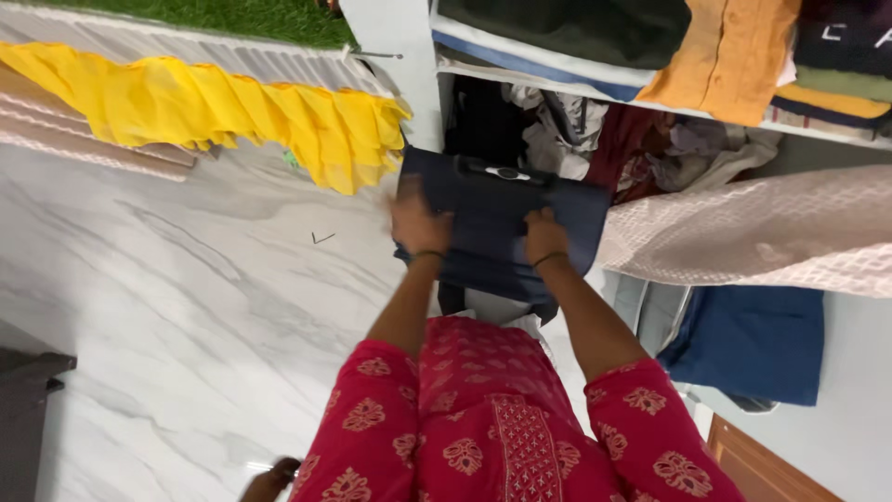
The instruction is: The person opens a dark blue suitcase, removes a pair of sunglasses, and places them on a shelf. They then wipe the sunglasses with a white cloth and return them to the shelf. The person closes the suitcase and places it on the floor under the shelf.
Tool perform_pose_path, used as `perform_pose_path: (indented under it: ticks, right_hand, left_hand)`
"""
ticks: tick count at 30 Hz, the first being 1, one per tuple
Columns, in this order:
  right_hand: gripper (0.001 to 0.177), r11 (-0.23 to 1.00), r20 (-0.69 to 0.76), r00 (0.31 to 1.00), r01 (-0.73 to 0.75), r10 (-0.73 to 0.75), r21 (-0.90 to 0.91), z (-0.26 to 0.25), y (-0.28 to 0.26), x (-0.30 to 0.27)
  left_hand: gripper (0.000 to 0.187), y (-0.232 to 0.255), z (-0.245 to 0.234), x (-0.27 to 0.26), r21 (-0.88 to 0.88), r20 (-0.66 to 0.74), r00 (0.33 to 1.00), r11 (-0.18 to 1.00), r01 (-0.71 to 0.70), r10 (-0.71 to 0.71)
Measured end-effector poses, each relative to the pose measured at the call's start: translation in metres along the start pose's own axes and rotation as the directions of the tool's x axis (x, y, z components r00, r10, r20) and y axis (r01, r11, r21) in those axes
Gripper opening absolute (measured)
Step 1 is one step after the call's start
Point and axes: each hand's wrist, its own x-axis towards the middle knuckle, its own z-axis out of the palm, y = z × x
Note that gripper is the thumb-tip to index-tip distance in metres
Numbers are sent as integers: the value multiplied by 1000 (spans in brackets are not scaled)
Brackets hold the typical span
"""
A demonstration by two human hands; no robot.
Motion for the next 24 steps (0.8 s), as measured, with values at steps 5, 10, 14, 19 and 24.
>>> perform_pose_path:
  ticks: [5,10,14,19,24]
  right_hand:
    - [32,997,15,997,-73,73,-2,-20,5,-7]
    - [54,999,-201,980,6,5,53,-30,5,-22]
    - [83,948,-580,749,-255,320,193,-24,32,-54]
    - [91,468,3,646,-556,764,687,4,74,-66]
    - [79,451,55,744,-460,666,765,9,94,-48]
  left_hand:
    - [112,-60,10,27,-483,224,936,804,348,-271]
    - [99,-69,34,30,-380,239,945,873,304,-225]
    - [89,-65,31,39,-428,261,936,841,331,-236]
    - [83,-65,30,29,-396,273,935,860,322,-225]
    - [79,-61,31,23,-523,203,959,806,279,-200]
